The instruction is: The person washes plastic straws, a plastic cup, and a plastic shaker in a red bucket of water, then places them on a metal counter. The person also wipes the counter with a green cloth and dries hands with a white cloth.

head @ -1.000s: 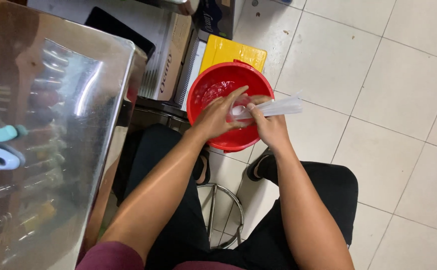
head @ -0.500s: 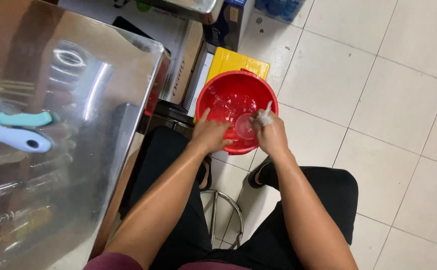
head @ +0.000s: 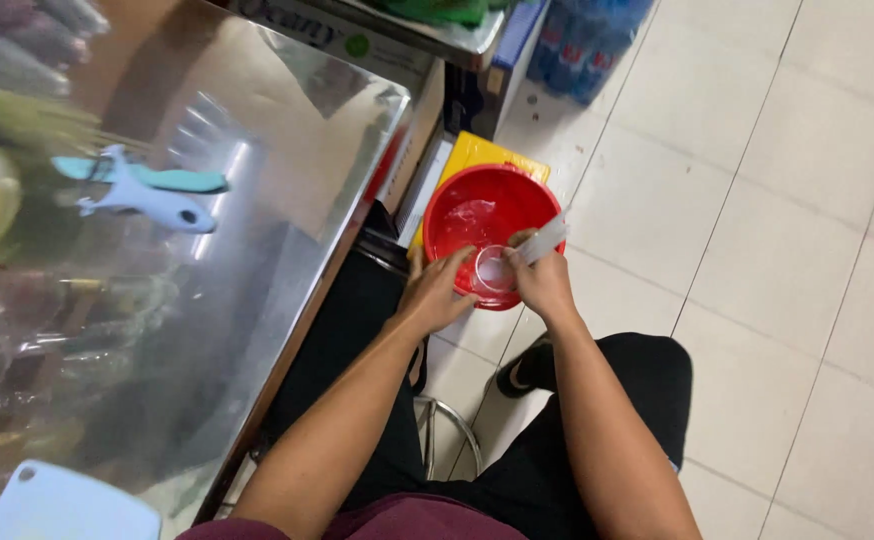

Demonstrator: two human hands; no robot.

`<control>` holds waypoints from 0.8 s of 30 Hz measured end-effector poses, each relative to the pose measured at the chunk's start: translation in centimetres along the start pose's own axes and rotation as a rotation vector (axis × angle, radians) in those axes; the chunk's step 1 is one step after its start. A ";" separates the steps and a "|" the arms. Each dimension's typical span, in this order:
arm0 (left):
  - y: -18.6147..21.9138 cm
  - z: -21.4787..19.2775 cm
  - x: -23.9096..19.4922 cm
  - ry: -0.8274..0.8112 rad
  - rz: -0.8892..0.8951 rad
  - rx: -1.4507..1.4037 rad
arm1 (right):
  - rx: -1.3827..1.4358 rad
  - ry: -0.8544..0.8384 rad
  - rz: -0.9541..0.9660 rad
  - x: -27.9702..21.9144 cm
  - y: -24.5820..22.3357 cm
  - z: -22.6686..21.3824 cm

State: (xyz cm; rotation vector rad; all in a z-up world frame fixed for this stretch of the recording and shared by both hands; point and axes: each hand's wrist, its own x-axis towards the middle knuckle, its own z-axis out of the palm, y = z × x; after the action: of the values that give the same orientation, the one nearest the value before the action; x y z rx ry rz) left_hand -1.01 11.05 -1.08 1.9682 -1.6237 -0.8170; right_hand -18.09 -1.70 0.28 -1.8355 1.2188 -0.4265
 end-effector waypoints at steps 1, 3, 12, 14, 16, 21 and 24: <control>-0.4 0.6 -0.1 0.019 0.007 0.002 | -0.005 0.005 -0.019 -0.5 -1.2 -0.6; -1.1 1.8 -0.2 0.112 0.134 -0.241 | -0.031 0.008 -0.013 -1.6 -3.5 -1.8; 9.8 -4.7 -7.5 0.390 0.158 -0.656 | 0.289 -0.138 -0.248 -9.0 -14.4 -7.3; 11.1 -6.1 -9.0 0.420 0.134 -0.691 | 0.376 -0.183 -0.277 -11.1 -17.0 -8.4; 11.9 -6.9 -10.1 0.459 0.103 -0.728 | 0.460 -0.243 -0.305 -12.0 -17.7 -8.7; 14.1 -10.0 -13.5 0.632 0.106 -0.689 | 0.469 -0.398 -0.521 -12.1 -19.2 -8.3; 14.4 -11.2 -16.0 0.724 0.091 -0.683 | 0.397 -0.454 -0.541 -13.3 -22.2 -7.6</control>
State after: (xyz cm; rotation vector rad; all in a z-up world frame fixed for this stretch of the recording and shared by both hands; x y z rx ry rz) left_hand -5.49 23.56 19.19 1.4294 -0.8444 -0.4437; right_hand -16.67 9.46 24.83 -1.7588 0.2940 -0.4706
